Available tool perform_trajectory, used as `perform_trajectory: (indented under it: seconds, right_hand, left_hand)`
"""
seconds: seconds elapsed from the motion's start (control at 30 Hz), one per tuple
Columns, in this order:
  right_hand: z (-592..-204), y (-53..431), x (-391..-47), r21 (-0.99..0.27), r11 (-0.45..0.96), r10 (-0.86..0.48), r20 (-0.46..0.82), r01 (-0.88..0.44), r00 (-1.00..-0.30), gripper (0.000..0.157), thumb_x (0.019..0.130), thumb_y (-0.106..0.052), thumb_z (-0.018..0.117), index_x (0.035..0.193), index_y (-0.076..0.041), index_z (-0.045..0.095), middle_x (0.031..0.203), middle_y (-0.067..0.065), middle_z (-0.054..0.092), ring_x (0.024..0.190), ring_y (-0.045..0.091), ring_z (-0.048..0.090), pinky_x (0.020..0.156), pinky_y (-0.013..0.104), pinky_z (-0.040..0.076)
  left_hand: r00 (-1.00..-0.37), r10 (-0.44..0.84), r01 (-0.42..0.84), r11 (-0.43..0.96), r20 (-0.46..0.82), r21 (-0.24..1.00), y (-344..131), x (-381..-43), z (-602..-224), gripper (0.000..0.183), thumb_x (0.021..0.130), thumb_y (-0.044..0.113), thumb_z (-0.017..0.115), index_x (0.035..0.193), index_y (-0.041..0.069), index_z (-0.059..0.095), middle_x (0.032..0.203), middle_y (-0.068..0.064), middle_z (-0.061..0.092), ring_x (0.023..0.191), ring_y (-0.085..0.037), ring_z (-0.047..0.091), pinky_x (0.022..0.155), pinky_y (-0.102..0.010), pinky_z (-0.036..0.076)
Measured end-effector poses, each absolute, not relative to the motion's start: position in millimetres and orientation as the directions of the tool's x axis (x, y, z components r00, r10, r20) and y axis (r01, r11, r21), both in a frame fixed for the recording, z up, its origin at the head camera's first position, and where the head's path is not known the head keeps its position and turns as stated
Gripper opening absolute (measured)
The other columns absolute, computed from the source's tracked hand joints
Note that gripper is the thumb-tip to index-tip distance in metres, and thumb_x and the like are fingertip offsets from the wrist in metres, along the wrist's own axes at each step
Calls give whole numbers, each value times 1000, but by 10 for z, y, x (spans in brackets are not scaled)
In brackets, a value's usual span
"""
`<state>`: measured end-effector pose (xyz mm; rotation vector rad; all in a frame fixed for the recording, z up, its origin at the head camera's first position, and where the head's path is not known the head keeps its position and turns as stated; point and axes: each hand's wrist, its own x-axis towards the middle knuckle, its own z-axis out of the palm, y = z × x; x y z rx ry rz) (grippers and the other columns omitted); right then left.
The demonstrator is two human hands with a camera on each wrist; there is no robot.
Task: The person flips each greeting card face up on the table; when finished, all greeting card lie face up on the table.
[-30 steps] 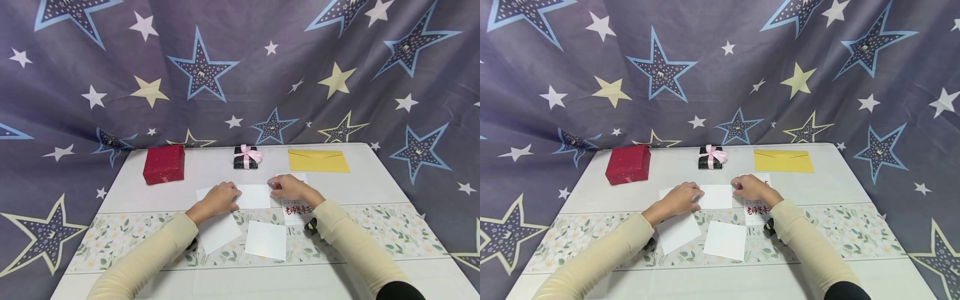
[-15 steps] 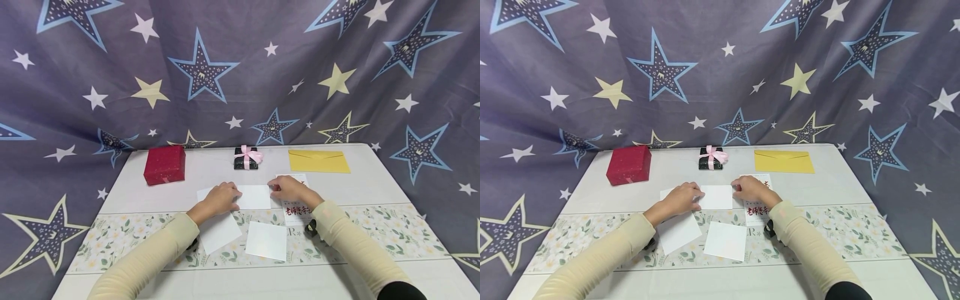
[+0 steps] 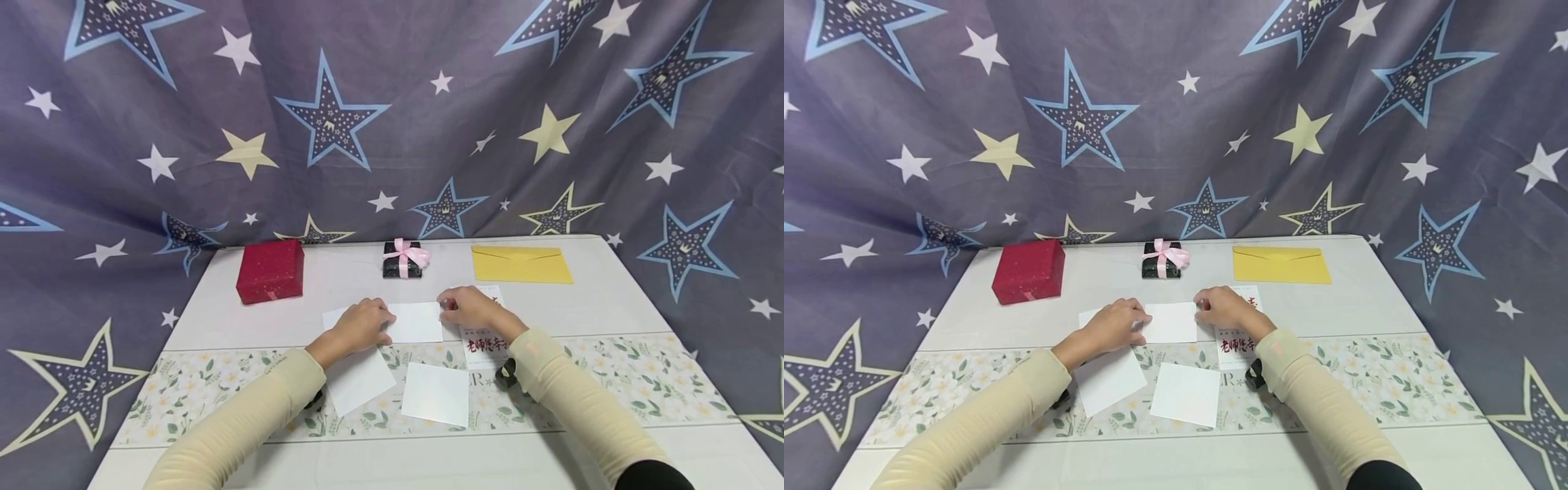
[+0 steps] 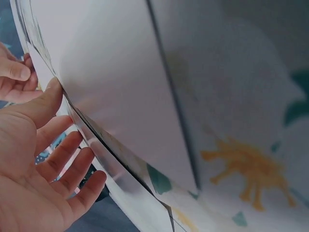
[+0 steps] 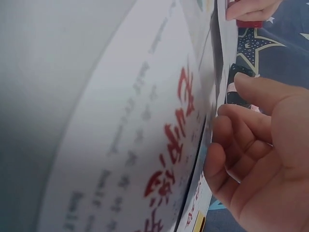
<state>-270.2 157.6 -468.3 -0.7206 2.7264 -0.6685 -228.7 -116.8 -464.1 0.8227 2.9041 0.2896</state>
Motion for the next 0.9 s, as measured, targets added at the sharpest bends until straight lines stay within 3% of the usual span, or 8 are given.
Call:
perform_trajectory:
  seconds: [0.27,0.47,0.7,0.9]
  right_hand:
    - [-4678,1573,-2698,-573,752,-465,-108,-327,-879,38,93,-22,73,127,-5,66,88,0,67,74,11,56,74,28,49]
    - [-4697,1546,-2657,-621,730,-454,-130,-284,-882,44,91,-17,76,128,-3,58,87,-2,69,75,10,59,78,30,50]
    - [-4659,1498,-2631,-658,710,-439,-136,-250,-888,50,89,-13,76,130,-2,52,90,-1,70,79,11,62,82,33,52]
    - [-4626,1497,-2605,-694,678,-441,-122,-242,-889,49,90,-11,76,131,-2,50,93,1,71,81,12,64,82,33,53]
  left_hand:
    - [-837,546,529,825,-41,198,-1174,-2309,-4656,52,82,36,84,127,12,72,126,-10,68,115,-30,63,95,-48,53]
    - [-841,540,526,832,-40,178,-1173,-2318,-4678,57,82,39,83,130,12,70,126,-11,67,114,-30,63,95,-47,54]
    - [-868,495,485,863,-46,139,-1179,-2347,-4669,71,82,44,83,136,3,63,128,-16,66,115,-33,63,97,-48,54]
    - [-878,478,472,874,-30,113,-1205,-2384,-4625,63,87,43,79,131,0,66,120,-17,69,108,-33,65,93,-47,55]
